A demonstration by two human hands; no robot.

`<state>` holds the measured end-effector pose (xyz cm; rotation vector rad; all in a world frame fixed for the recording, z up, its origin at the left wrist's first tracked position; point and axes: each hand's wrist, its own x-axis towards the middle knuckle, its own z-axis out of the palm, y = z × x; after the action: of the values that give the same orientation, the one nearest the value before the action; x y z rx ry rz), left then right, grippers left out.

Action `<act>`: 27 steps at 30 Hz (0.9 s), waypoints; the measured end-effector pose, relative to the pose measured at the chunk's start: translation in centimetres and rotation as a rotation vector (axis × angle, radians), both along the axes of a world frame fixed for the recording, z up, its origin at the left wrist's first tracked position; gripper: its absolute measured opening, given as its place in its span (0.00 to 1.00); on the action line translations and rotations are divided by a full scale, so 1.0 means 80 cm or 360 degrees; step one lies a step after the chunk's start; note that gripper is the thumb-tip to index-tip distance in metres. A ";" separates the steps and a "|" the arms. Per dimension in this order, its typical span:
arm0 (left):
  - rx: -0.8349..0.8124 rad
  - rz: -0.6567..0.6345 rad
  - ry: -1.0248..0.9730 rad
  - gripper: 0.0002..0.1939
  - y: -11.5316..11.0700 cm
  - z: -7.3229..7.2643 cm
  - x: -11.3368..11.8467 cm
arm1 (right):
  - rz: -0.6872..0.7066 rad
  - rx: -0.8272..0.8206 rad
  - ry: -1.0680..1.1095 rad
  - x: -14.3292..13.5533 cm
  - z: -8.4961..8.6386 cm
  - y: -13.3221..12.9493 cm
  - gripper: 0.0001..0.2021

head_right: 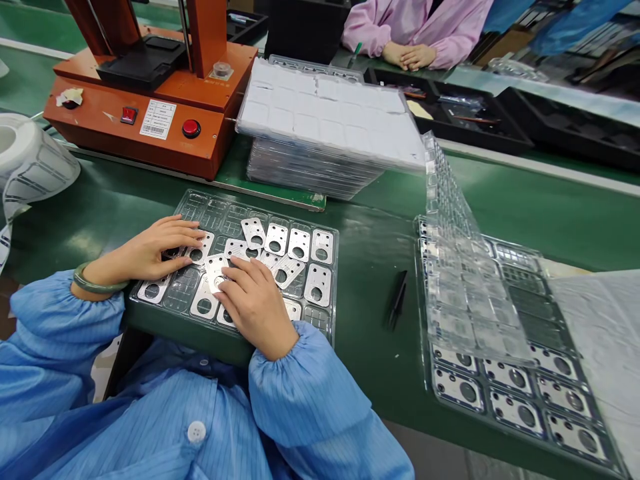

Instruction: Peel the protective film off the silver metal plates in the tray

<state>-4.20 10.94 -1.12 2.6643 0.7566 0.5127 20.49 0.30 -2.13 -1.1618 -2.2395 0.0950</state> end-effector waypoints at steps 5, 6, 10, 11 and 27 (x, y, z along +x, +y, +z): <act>-0.0004 -0.0094 -0.0098 0.14 -0.001 -0.001 0.003 | -0.0130 0.0052 -0.0119 -0.014 0.005 0.003 0.05; -0.0010 -0.0122 -0.0132 0.14 -0.001 -0.001 0.004 | -0.0158 0.0072 -0.0136 -0.017 0.007 0.004 0.05; -0.0033 -0.0225 -0.0298 0.14 -0.003 0.001 0.010 | -0.0297 0.0153 -0.0101 -0.017 0.012 0.010 0.04; -0.0037 -0.0232 -0.0310 0.15 -0.004 0.002 0.012 | -0.0350 0.0161 -0.0078 -0.013 0.013 0.011 0.04; 0.0364 -0.0147 0.0291 0.21 -0.030 0.011 0.058 | -0.0568 -0.0052 -0.0168 0.014 -0.005 0.036 0.05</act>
<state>0.44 8.57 -0.24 2.9745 0.6549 0.3534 21.64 3.16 -2.53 -1.5973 -2.0880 -0.0756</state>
